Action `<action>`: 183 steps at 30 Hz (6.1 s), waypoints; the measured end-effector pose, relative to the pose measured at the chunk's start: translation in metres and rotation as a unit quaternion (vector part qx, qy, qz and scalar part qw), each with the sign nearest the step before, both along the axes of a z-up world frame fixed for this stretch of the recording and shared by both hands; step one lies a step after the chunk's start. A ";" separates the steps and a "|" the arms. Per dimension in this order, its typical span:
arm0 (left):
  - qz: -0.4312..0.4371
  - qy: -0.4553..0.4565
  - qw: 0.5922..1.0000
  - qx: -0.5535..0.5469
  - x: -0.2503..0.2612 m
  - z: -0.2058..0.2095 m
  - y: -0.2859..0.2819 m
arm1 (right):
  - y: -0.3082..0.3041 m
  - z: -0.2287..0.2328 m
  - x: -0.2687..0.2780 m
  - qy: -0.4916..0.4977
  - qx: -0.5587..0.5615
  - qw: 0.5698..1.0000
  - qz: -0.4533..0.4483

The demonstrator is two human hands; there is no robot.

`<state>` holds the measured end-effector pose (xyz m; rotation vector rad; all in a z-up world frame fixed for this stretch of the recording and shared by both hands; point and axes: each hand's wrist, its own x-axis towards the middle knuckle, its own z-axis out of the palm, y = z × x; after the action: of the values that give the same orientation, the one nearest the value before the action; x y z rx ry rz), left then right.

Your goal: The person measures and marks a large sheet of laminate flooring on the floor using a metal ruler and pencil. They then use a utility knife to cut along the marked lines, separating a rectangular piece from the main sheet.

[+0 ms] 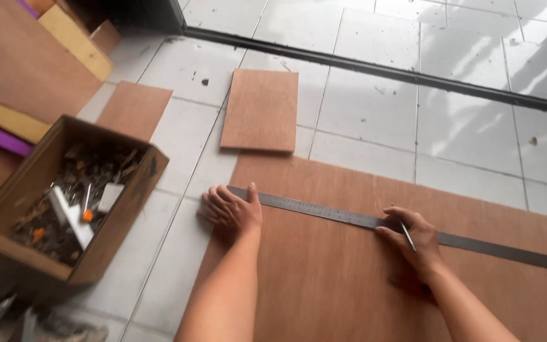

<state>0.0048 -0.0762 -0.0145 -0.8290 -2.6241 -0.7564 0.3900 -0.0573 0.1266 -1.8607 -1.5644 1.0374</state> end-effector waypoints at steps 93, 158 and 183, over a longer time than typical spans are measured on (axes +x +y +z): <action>-0.041 -0.028 0.997 -0.053 0.003 0.050 -0.171 | -0.105 -0.111 -0.162 -0.031 0.273 0.952 0.136; -0.414 -0.426 0.801 0.073 0.049 0.219 -0.014 | 0.084 0.059 -0.233 0.259 0.042 0.961 -0.088; -0.370 -0.066 0.925 -0.066 0.087 0.027 -0.083 | -0.008 -0.048 -0.054 -0.215 -0.030 0.973 0.077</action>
<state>0.0915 -0.1590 0.0130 -1.9198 -2.4614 -0.8229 0.3362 -0.0648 0.0782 -2.1370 -1.9670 0.7831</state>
